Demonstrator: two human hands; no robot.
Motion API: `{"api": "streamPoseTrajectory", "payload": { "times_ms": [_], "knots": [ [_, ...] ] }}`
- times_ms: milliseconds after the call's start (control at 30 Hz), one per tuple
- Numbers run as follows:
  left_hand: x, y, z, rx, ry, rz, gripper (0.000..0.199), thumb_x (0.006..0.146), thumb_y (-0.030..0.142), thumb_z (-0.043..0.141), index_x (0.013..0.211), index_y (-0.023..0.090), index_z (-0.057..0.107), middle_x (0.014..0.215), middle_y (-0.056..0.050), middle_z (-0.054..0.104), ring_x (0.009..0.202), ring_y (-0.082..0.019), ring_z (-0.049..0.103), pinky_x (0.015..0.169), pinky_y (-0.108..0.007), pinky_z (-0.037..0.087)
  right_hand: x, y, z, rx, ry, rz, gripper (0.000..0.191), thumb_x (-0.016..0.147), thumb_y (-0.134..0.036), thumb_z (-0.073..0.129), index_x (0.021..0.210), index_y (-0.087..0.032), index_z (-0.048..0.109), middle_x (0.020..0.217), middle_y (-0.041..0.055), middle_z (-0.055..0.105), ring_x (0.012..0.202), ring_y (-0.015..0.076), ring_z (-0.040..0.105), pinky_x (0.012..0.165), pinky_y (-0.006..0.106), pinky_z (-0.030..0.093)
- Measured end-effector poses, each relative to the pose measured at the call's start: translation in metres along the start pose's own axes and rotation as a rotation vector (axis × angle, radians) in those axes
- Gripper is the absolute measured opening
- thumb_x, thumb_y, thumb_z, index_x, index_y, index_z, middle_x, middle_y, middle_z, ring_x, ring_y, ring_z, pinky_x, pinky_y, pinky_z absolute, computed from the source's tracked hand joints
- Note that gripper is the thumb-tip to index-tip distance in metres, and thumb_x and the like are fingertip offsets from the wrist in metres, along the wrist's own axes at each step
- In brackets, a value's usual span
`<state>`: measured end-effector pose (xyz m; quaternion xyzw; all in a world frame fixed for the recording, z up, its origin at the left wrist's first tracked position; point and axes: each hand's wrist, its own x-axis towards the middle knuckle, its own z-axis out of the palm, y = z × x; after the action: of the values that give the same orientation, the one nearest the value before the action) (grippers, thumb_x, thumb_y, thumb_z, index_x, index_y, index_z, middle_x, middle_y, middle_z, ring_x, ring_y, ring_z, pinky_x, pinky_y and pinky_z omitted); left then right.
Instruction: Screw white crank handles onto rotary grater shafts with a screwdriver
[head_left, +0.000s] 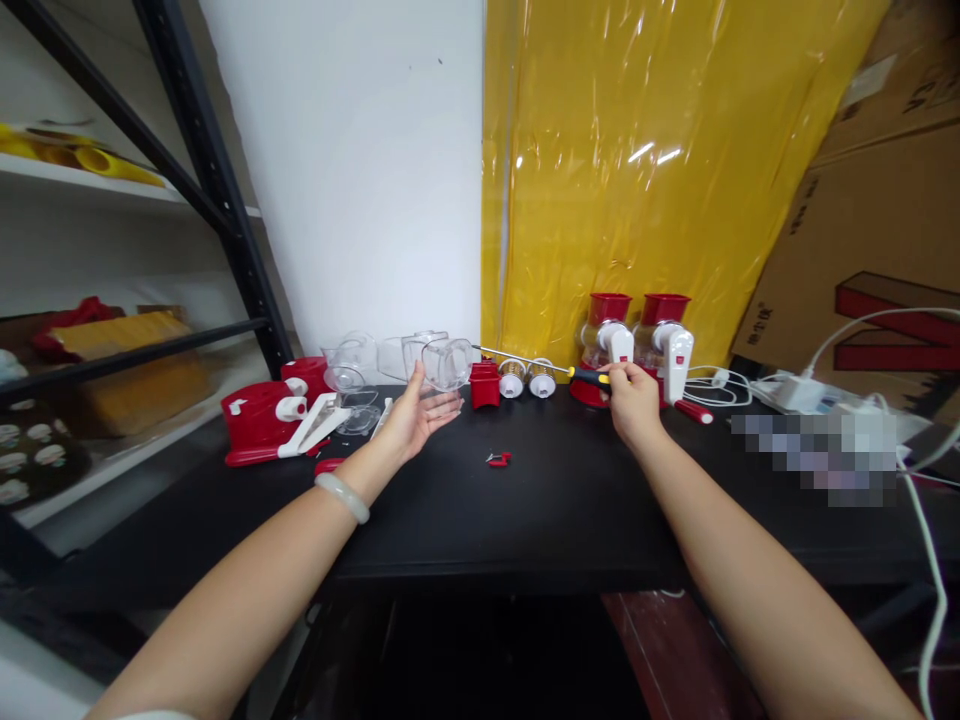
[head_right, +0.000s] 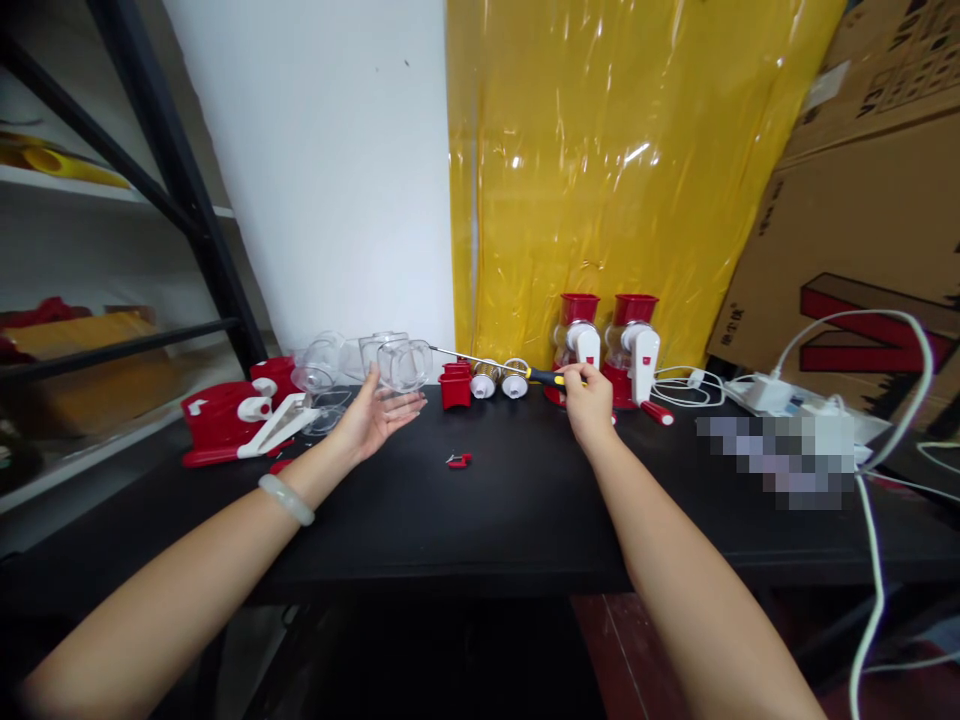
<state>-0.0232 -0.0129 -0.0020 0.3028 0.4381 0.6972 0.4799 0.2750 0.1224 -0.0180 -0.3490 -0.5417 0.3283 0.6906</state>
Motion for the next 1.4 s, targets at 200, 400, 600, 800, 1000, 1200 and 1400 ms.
{"api": "streamPoseTrajectory", "payload": {
  "times_ms": [200, 400, 600, 800, 1000, 1200, 1400],
  "knots": [
    [-0.002, -0.001, 0.002, 0.006, -0.009, 0.041, 0.082, 0.075, 0.068, 0.065, 0.131, 0.014, 0.04, 0.11, -0.025, 0.069, 0.096, -0.031, 0.073, 0.081, -0.04, 0.059, -0.003, -0.002, 0.0, -0.04, 0.005, -0.02, 0.014, 0.074, -0.03, 0.057, 0.073, -0.02, 0.065, 0.06, -0.0009, 0.058, 0.05, 0.0121, 0.046, 0.049, 0.025, 0.037],
    [-0.002, -0.003, 0.003, 0.004, -0.022, 0.098, 0.06, 0.07, 0.057, 0.077, 0.107, 0.021, 0.045, 0.115, -0.019, 0.066, 0.098, -0.028, 0.072, 0.081, -0.041, 0.059, -0.006, -0.007, 0.001, -0.076, -0.005, -0.032, 0.014, 0.075, -0.03, 0.057, 0.072, -0.02, 0.065, 0.059, -0.0008, 0.057, 0.051, 0.0127, 0.047, 0.05, 0.026, 0.037],
    [-0.004, -0.005, 0.003, -0.043, -0.108, 0.225, 0.061, 0.063, 0.031, 0.088, 0.108, 0.024, 0.047, 0.103, -0.005, 0.068, 0.097, -0.022, 0.07, 0.086, -0.048, 0.058, -0.003, -0.003, 0.001, 0.021, 0.002, 0.013, 0.013, 0.075, -0.031, 0.057, 0.072, -0.02, 0.064, 0.057, -0.0013, 0.055, 0.048, 0.0118, 0.045, 0.047, 0.025, 0.034],
    [-0.009, -0.004, 0.005, 0.063, -0.112, 0.267, 0.069, 0.061, 0.025, 0.088, 0.118, 0.025, 0.049, 0.121, -0.01, 0.065, 0.115, -0.028, 0.063, 0.082, -0.048, 0.061, -0.002, -0.004, 0.004, 0.16, -0.031, 0.12, 0.016, 0.071, -0.036, 0.064, 0.072, -0.021, 0.058, 0.063, -0.0026, 0.054, 0.049, 0.0093, 0.045, 0.045, 0.024, 0.036],
    [-0.004, -0.003, -0.001, 0.134, -0.143, 0.309, 0.08, 0.059, 0.02, 0.088, 0.127, 0.029, 0.047, 0.134, -0.01, 0.059, 0.106, -0.026, 0.069, 0.078, -0.045, 0.062, 0.001, -0.01, 0.002, 0.475, -0.058, 0.266, 0.023, 0.063, -0.028, 0.074, 0.071, -0.02, 0.053, 0.068, -0.0035, 0.051, 0.057, 0.0085, 0.05, 0.045, 0.021, 0.039],
    [-0.003, -0.005, -0.004, 0.153, -0.194, 0.318, 0.086, 0.058, 0.022, 0.089, 0.132, 0.033, 0.045, 0.14, -0.008, 0.057, 0.091, -0.02, 0.073, 0.077, -0.041, 0.063, 0.003, -0.014, 0.002, 0.668, -0.034, 0.349, 0.02, 0.067, -0.03, 0.073, 0.069, -0.019, 0.056, 0.066, -0.0025, 0.055, 0.058, 0.0091, 0.051, 0.044, 0.02, 0.04],
    [-0.003, -0.003, -0.003, 0.205, -0.188, 0.334, 0.096, 0.054, 0.025, 0.091, 0.136, 0.031, 0.041, 0.134, -0.009, 0.063, 0.082, -0.018, 0.073, 0.07, -0.032, 0.062, 0.003, -0.007, -0.005, 0.283, 0.002, 0.2, 0.05, 0.082, -0.067, 0.055, 0.066, -0.02, 0.057, 0.046, -0.0027, 0.049, 0.038, 0.0103, 0.044, 0.034, 0.023, 0.031]
  ]
}}
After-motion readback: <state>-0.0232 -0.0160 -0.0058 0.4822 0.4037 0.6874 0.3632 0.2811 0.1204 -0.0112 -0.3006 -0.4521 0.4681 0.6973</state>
